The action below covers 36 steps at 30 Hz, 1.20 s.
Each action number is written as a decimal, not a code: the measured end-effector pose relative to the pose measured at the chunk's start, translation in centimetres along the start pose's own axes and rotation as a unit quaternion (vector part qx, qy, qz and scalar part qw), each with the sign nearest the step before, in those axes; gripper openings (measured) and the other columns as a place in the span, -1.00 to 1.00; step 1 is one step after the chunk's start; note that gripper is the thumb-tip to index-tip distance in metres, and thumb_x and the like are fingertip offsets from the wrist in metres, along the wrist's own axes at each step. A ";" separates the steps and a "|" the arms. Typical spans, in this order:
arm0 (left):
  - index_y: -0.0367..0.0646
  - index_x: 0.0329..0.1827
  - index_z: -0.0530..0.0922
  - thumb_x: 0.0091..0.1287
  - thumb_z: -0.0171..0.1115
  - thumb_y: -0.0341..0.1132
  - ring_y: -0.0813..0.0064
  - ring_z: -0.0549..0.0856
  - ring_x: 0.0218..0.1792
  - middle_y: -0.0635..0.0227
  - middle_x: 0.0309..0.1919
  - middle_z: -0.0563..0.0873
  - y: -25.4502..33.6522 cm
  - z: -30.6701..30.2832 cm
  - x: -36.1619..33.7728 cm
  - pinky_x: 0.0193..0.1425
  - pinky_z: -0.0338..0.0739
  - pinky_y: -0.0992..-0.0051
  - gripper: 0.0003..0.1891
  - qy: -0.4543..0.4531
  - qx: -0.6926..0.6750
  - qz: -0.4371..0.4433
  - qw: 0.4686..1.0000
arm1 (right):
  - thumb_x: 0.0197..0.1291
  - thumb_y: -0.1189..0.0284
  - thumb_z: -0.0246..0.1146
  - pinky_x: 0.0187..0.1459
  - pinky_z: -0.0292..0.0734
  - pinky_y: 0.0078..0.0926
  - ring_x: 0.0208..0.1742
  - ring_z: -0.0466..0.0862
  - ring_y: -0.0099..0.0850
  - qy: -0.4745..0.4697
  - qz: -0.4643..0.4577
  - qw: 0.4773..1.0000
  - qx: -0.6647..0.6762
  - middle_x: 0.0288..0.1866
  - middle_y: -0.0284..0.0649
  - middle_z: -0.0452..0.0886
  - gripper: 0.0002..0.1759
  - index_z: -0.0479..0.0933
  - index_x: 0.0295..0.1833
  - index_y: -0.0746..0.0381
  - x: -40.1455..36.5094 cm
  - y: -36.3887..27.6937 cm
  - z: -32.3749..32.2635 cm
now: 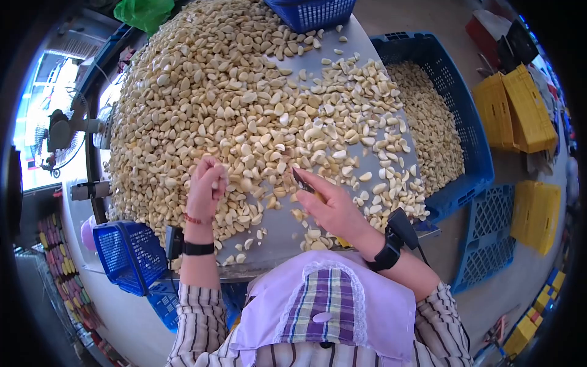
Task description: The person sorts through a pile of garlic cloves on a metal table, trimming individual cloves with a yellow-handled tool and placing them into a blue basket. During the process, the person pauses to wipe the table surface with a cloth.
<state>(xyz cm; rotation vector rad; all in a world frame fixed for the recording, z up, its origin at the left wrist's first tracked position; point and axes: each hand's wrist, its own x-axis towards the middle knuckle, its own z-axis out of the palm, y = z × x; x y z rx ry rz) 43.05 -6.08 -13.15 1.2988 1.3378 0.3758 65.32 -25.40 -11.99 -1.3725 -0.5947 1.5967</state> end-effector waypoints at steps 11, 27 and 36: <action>-0.24 0.27 0.43 0.39 0.10 -0.38 0.73 0.49 -0.58 0.35 -0.31 0.66 0.6 6.1 -7.9 -0.66 0.26 0.78 -0.61 -0.181 -0.396 -0.045 0.899 | 0.30 0.24 0.18 0.17 0.40 -0.43 0.26 0.50 -0.25 -0.034 -0.202 0.962 -0.178 0.33 0.04 0.39 -0.36 0.20 0.43 0.18 0.3 -0.5 1.5; -0.19 -0.29 0.52 0.22 0.31 -0.53 0.76 0.47 -0.51 0.47 -0.40 0.59 -1.3 9.1 -8.9 -0.48 0.33 0.73 -0.88 -0.055 -0.311 0.116 0.942 | 0.30 0.29 0.17 -0.27 0.41 -0.66 -0.41 0.44 -0.64 -0.094 -0.087 0.980 -0.155 -0.22 -0.25 0.61 -0.35 0.17 0.46 0.16 -0.6 -1.8 1.3; -0.11 0.03 0.52 0.39 0.04 -0.18 0.74 0.36 -0.66 0.39 -0.55 0.53 0.3 4.3 -3.6 -0.72 0.11 0.74 -0.72 -0.158 -0.677 0.056 0.717 | 0.39 0.35 0.08 -0.50 0.31 -0.78 -0.55 0.36 -0.76 -0.045 -0.014 0.992 0.120 -0.40 -0.48 0.47 -0.47 0.24 0.44 0.08 0.1 -0.8 0.4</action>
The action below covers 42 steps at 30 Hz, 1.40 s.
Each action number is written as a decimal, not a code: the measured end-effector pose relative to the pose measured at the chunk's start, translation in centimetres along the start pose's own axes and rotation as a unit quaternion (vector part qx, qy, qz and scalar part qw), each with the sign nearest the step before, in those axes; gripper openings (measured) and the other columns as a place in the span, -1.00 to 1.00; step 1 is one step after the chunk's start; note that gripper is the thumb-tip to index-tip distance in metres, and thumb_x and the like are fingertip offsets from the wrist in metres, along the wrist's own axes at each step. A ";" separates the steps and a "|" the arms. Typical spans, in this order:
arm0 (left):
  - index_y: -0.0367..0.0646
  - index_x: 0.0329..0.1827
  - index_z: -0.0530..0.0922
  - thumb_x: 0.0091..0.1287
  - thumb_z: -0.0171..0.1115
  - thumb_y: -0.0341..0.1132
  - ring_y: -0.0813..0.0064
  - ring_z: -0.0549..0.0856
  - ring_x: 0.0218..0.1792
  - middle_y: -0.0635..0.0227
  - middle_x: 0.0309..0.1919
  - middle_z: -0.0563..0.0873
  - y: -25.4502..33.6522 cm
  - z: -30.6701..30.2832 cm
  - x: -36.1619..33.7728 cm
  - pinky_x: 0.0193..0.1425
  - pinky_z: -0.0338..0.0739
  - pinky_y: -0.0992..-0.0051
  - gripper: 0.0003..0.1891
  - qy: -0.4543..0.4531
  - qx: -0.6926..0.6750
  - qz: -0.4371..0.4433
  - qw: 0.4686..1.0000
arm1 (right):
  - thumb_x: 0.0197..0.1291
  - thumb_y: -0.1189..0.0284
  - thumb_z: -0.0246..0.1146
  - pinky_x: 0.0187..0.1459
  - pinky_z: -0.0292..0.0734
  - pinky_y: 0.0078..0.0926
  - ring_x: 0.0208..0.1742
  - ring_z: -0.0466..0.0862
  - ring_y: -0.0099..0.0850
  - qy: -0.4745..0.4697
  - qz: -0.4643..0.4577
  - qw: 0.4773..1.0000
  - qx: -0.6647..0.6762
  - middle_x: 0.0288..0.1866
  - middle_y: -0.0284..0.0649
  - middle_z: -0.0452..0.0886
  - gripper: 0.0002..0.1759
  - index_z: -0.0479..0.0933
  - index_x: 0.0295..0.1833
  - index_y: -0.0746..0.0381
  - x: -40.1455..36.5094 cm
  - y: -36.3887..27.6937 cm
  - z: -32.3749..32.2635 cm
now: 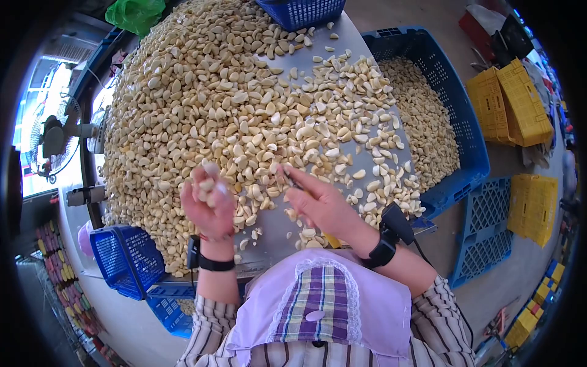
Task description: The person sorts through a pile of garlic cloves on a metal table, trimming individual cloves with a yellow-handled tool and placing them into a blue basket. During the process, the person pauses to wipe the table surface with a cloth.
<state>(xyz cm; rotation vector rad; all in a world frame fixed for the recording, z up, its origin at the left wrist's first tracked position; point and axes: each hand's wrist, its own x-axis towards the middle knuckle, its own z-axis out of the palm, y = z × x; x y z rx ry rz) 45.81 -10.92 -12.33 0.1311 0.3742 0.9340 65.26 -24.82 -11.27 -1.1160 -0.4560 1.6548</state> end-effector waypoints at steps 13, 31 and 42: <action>-0.25 -0.16 0.62 0.28 0.25 -0.26 0.43 0.65 -0.35 0.28 -0.37 0.68 1.5 -2.3 7.5 -0.25 0.53 0.48 -0.77 -0.028 0.856 0.101 0.507 | 0.35 0.28 0.14 -0.49 0.34 -0.77 -0.55 0.37 -0.74 0.050 -0.009 0.997 -0.049 -0.42 -0.45 0.44 -0.47 0.29 0.42 0.02 0.1 0.9 -1.0; -0.21 -0.30 0.52 0.30 0.15 -0.43 0.69 0.46 -0.56 0.41 -0.59 0.51 -2.5 2.5 0.7 -0.57 0.28 0.69 -0.95 -0.128 0.141 -0.062 0.980 | 0.37 0.29 0.13 -0.50 0.28 -0.79 -0.56 0.31 -0.78 -0.008 -0.004 0.998 -0.067 -0.47 -0.53 0.41 -0.45 0.24 0.45 0.02 0.3 -0.7 -0.1; -0.18 -0.27 0.72 0.13 0.36 -0.12 0.61 0.57 -0.52 0.38 -0.60 0.63 -1.2 1.3 10.5 -0.39 0.50 0.54 -0.71 0.056 0.896 -0.011 0.440 | 0.37 0.31 0.10 -0.50 0.30 -0.80 -0.54 0.33 -0.77 0.018 -0.020 0.999 -0.042 -0.45 -0.50 0.40 -0.45 0.24 0.45 0.07 0.0 0.0 -1.3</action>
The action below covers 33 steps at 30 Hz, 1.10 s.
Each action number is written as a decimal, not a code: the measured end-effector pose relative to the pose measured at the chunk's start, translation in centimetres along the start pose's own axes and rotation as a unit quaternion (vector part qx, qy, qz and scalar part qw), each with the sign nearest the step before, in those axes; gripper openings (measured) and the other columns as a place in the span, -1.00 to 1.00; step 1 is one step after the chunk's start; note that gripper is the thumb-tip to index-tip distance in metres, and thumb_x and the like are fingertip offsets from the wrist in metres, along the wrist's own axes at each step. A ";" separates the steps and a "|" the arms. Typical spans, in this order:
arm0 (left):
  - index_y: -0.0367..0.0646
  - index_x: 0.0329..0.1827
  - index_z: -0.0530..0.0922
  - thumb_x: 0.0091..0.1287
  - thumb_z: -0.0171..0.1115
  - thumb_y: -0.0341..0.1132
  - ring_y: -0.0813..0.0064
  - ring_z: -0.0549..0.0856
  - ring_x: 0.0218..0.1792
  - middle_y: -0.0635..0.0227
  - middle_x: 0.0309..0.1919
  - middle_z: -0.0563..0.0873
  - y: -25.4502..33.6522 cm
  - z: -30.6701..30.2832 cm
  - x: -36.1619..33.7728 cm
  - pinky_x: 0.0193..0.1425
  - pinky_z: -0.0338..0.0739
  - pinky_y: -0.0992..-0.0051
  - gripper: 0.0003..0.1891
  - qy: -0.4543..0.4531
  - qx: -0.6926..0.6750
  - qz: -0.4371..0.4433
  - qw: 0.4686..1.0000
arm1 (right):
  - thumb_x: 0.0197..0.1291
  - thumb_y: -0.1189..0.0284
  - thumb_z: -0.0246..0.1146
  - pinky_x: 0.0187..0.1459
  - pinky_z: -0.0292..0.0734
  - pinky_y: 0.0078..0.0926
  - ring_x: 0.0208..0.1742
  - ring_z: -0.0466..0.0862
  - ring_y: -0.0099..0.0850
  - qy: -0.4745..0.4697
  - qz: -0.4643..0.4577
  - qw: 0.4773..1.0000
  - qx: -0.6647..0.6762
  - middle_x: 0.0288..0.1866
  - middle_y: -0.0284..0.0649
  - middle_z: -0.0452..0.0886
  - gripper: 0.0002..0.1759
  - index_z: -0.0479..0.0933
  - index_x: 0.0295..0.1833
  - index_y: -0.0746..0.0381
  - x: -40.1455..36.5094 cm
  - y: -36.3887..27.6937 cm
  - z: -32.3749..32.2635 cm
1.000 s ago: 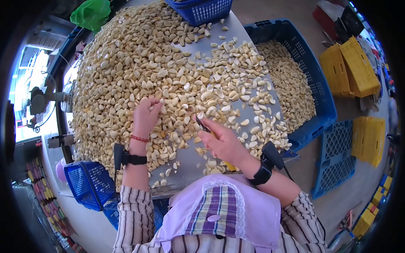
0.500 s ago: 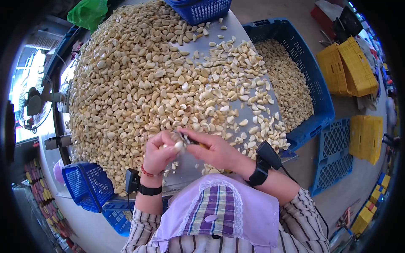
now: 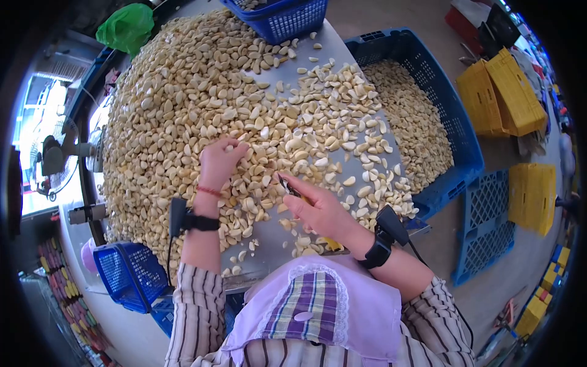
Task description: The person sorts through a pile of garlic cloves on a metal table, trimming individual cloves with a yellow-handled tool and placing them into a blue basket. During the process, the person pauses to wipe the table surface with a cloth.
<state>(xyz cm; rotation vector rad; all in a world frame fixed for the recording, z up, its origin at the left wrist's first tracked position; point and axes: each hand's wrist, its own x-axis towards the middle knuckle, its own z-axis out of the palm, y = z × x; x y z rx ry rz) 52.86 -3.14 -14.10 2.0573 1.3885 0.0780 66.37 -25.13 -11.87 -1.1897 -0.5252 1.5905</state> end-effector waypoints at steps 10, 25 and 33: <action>-0.27 0.04 0.50 0.38 0.12 -0.31 0.72 0.46 -0.52 0.42 -0.36 0.55 1.2 0.6 -8.6 -0.62 0.23 0.73 -0.73 -0.186 -0.637 -0.080 0.743 | 0.30 0.25 0.17 -0.31 0.47 -0.59 -0.42 0.47 -0.61 0.056 -0.181 0.957 -0.222 -0.39 -0.35 0.51 -0.37 0.22 0.44 0.15 0.4 -0.2 1.1; -0.11 -0.01 0.51 0.31 0.23 -0.12 0.61 0.48 -0.55 0.51 -0.44 0.54 -1.5 -2.3 -3.1 -0.57 0.33 0.69 -0.68 0.085 -0.628 -0.114 0.765 | 0.36 0.28 0.14 -0.48 0.36 -0.78 -0.44 0.38 -0.80 0.009 -0.014 1.000 -0.011 -0.40 -0.52 0.48 -0.46 0.27 0.43 0.02 0.5 -0.3 0.1; -0.23 -0.16 0.67 0.19 0.34 -0.27 0.50 0.64 -0.42 0.35 -0.45 0.71 -4.7 -1.6 3.5 -0.24 0.55 0.48 -0.76 0.184 0.012 0.111 0.977 | 0.34 0.25 0.16 -0.42 0.41 -0.74 -0.40 0.44 -0.76 0.024 -0.005 0.998 -0.058 -0.22 -0.44 0.57 -0.45 0.30 0.41 0.09 0.3 -0.2 -0.2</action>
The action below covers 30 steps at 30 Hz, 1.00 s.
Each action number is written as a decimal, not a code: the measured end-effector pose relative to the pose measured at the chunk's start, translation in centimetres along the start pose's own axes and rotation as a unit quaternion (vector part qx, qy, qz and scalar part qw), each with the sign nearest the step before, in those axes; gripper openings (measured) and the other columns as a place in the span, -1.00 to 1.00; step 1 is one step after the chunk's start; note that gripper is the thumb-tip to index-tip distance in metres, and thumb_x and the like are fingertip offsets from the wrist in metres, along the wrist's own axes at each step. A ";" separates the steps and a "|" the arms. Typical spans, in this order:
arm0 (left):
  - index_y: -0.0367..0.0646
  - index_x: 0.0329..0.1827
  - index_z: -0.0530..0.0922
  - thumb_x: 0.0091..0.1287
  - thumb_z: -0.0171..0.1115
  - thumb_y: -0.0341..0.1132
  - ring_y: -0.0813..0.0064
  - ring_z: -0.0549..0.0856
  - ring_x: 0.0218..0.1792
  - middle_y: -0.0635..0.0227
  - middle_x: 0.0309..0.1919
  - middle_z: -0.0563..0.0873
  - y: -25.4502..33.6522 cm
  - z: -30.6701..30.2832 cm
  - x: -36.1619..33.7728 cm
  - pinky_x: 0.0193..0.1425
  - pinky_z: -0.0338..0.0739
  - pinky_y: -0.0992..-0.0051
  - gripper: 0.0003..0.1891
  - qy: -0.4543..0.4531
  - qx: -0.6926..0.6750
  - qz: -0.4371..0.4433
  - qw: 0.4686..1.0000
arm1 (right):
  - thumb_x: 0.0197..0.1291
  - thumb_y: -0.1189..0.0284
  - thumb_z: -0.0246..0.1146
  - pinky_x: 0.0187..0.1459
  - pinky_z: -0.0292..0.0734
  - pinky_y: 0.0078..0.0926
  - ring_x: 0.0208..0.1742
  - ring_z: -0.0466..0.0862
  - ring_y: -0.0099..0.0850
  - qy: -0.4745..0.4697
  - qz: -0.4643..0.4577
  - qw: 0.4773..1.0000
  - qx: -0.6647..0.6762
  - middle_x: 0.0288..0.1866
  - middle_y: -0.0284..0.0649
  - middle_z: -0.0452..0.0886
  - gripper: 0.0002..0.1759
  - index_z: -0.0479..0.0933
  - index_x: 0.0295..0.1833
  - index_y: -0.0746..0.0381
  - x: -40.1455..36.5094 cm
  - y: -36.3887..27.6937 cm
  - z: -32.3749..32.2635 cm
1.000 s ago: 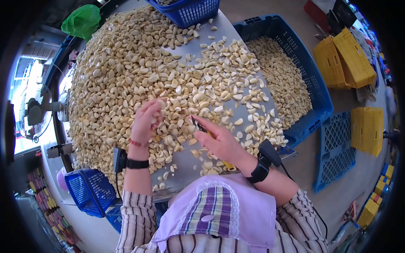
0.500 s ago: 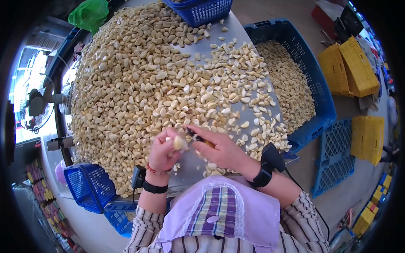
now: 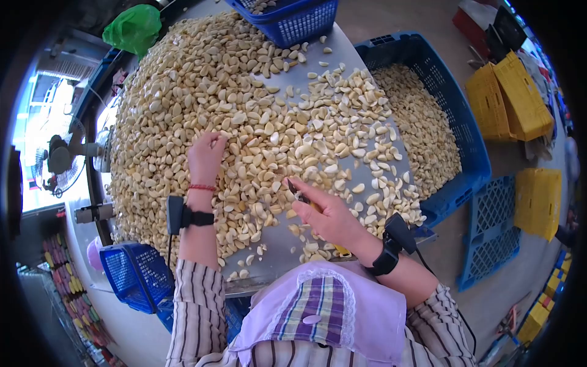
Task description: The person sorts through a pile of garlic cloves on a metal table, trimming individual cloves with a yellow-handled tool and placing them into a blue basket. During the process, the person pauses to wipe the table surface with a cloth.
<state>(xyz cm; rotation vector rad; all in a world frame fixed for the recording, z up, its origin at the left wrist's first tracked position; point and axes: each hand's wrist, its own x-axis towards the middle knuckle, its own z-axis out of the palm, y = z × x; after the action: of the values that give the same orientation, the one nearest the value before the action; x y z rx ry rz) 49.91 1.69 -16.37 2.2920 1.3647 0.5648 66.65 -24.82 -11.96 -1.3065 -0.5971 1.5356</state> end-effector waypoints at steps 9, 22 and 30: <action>-0.24 -0.03 0.57 0.28 0.19 -0.48 0.73 0.47 -0.61 0.38 -0.42 0.65 7.2 -2.5 -9.4 -0.63 0.29 0.77 -0.79 -0.191 -0.609 -0.309 0.705 | 0.31 0.24 0.16 0.07 0.46 -0.47 0.01 0.61 -0.41 0.027 -0.148 0.979 -0.136 0.26 -0.06 0.48 -0.34 0.17 0.46 0.18 0.6 0.1 0.9; -0.11 -0.37 0.47 0.26 0.22 -0.41 0.63 0.48 -0.54 0.38 -0.35 0.55 11.6 -0.4 -14.9 -0.59 0.31 0.72 -0.91 -0.126 -0.656 -0.188 0.720 | 0.35 0.30 0.12 -0.49 0.23 -0.79 -0.57 0.28 -0.75 0.013 -0.014 1.000 0.003 -0.53 -0.51 0.39 -0.39 0.18 0.47 0.13 0.6 -0.8 1.2; -0.09 -0.05 0.54 0.35 0.09 -0.04 0.65 0.45 -0.58 0.55 -0.49 0.52 5.4 -2.8 -3.6 -0.61 0.33 0.67 -0.67 0.010 -0.599 -0.273 0.753 | 0.38 0.35 0.08 -0.57 0.25 -0.82 -0.63 0.29 -0.78 0.028 -0.001 0.990 0.137 -0.52 -0.51 0.37 -0.46 0.22 0.45 0.09 0.8 -0.3 0.1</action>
<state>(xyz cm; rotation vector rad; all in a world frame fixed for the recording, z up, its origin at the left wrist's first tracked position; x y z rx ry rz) 50.73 -3.48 -11.60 0.8026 1.0571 0.8875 66.68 -24.00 -12.02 -1.1339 -0.3357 1.5140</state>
